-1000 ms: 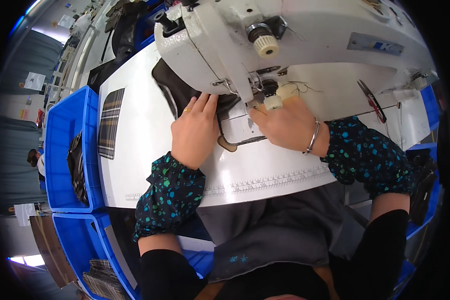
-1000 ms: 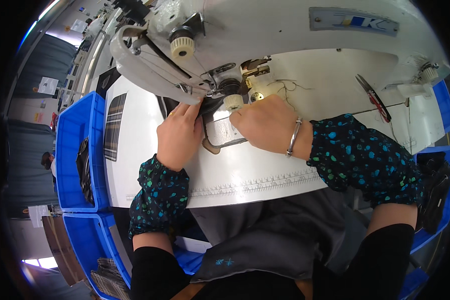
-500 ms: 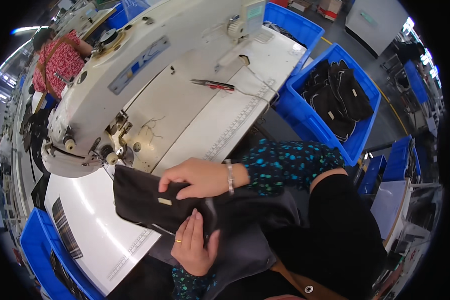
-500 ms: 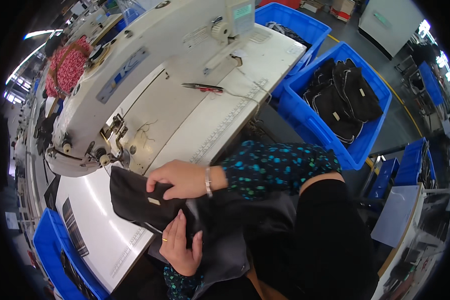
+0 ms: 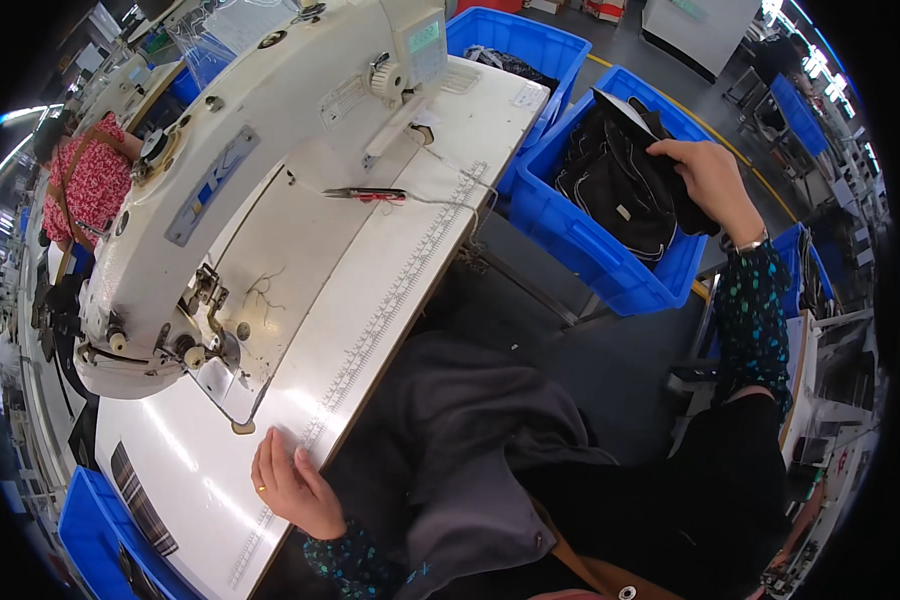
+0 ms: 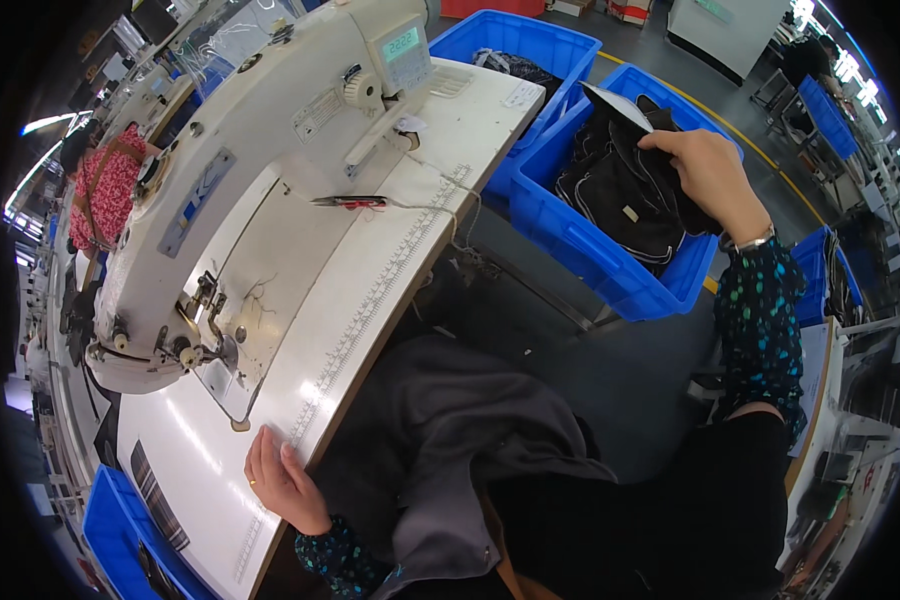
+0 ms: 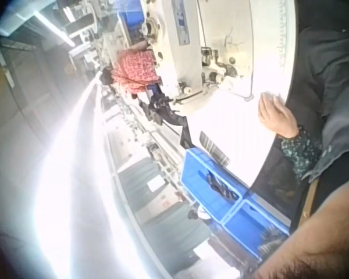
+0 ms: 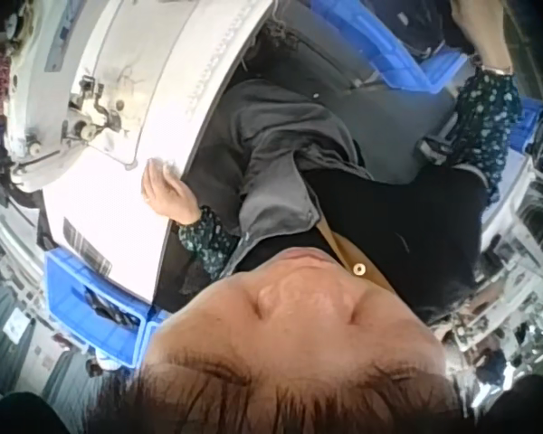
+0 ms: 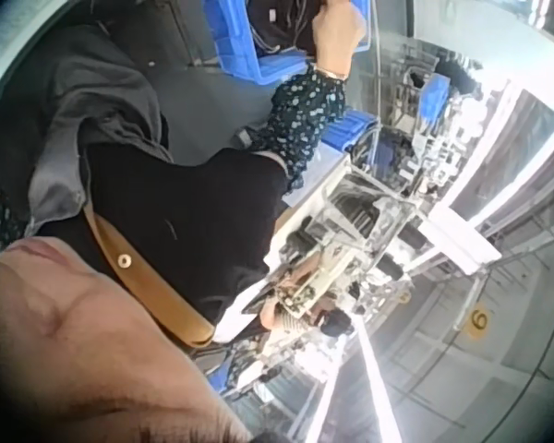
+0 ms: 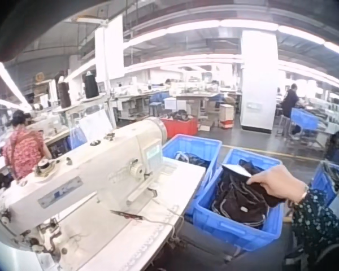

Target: The person sews zippers onto plaid fabric pouches using an industrial sewing machine. They retrieve pouches from a blue bin, align the zipper with the fabric edge, and guide the material through the machine to stitch the zipper in place. After sewing, the finished pouches are placed into a separate blue bin.

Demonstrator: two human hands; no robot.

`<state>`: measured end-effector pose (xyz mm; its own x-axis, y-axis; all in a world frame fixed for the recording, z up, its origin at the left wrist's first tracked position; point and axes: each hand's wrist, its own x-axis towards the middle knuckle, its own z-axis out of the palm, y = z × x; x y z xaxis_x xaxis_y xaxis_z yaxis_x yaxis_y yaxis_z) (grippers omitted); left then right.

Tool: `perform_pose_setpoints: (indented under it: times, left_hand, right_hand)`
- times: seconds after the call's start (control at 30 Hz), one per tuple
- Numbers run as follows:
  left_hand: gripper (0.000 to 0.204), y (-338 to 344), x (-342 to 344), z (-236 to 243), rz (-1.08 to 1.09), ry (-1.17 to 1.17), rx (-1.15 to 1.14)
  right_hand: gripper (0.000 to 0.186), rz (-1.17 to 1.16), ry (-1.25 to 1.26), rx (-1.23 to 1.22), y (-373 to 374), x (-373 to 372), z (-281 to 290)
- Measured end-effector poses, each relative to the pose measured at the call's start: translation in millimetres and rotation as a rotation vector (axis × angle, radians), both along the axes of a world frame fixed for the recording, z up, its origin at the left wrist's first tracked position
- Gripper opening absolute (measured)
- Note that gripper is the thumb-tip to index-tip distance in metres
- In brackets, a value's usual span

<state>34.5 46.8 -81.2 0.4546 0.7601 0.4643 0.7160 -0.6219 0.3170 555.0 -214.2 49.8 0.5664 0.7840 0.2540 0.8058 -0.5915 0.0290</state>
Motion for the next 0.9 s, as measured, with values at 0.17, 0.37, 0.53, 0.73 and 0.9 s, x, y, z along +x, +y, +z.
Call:
perform_pose_setpoints:
  times: [0.17,0.37,0.53,0.73,0.9]
  left_hand:
    - [0.03,0,-4,-3,0.035,-0.007,0.005]
    - [0.032,-5,6,1,0.04,0.038,0.037]
    - [0.032,-8,6,-2,0.071,0.048,0.056]
    - [0.037,-4,5,12,0.112,0.02,0.002]
    - [0.045,15,-32,18,0.007,-0.094,-0.136]
  right_hand:
    - [0.044,0.037,0.568,0.179,-38,72,-40]
    - [0.079,-0.101,0.471,-0.086,-31,96,-109]
    - [0.109,0.026,0.436,-0.249,23,96,-182]
    - [0.102,0.277,0.537,-0.091,23,137,-250]
    - [0.094,0.256,0.502,-0.107,-16,172,-286]
